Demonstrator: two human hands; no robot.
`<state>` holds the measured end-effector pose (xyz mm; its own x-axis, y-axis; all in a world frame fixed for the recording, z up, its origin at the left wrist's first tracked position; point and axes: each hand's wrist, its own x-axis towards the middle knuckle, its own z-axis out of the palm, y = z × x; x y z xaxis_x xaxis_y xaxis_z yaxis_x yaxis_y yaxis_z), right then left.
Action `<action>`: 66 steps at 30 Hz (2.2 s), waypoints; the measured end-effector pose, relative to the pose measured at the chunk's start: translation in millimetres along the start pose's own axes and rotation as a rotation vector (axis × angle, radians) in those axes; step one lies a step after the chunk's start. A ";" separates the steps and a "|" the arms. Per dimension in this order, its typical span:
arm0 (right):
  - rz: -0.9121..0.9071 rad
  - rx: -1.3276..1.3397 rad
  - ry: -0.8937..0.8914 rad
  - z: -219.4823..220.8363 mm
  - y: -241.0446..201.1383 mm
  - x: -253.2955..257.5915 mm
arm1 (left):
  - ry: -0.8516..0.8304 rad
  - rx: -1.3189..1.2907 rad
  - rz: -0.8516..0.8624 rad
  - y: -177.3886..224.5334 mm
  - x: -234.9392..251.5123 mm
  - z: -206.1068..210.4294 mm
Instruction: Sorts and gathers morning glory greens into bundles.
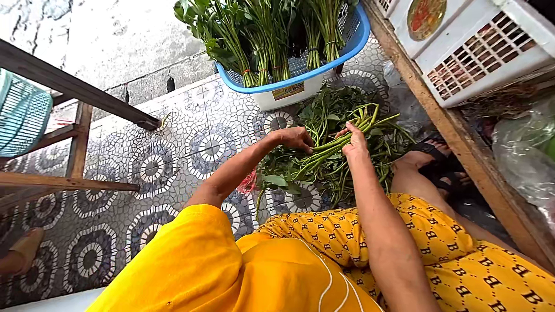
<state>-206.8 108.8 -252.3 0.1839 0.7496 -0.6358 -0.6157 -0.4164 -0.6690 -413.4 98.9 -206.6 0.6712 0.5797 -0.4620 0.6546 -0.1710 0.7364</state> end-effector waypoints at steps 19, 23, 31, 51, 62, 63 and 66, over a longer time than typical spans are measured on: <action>-0.206 -0.304 -0.385 7.9 12.6 -37.0 | 0.110 -0.563 0.044 22.1 30.6 20.9; -0.171 -0.338 -0.505 -2.1 5.1 -43.0 | 0.121 -0.529 0.115 34.2 38.5 14.8; 0.024 -0.324 -0.364 -15.1 -9.3 -37.5 | -0.085 -0.967 0.189 39.5 51.4 15.8; -0.085 0.088 -0.347 -11.1 -7.8 -17.8 | 0.452 -0.018 0.024 59.9 40.3 -3.6; -0.038 0.076 -0.513 -12.5 -3.7 -16.4 | 0.596 -0.248 0.117 79.1 53.5 -6.7; -0.047 0.059 -0.549 -14.0 -4.1 -15.2 | 0.608 -0.196 0.122 80.5 54.3 -9.1; -0.062 0.005 -0.618 -14.0 -6.2 -16.4 | 0.685 -0.172 0.121 74.6 56.9 -12.1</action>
<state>-195.2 91.9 -243.1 -0.2573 0.9321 -0.2549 -0.6216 -0.3616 -0.6948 -330.6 128.8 -171.9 0.3295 0.9442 -0.0002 0.4873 -0.1698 0.8565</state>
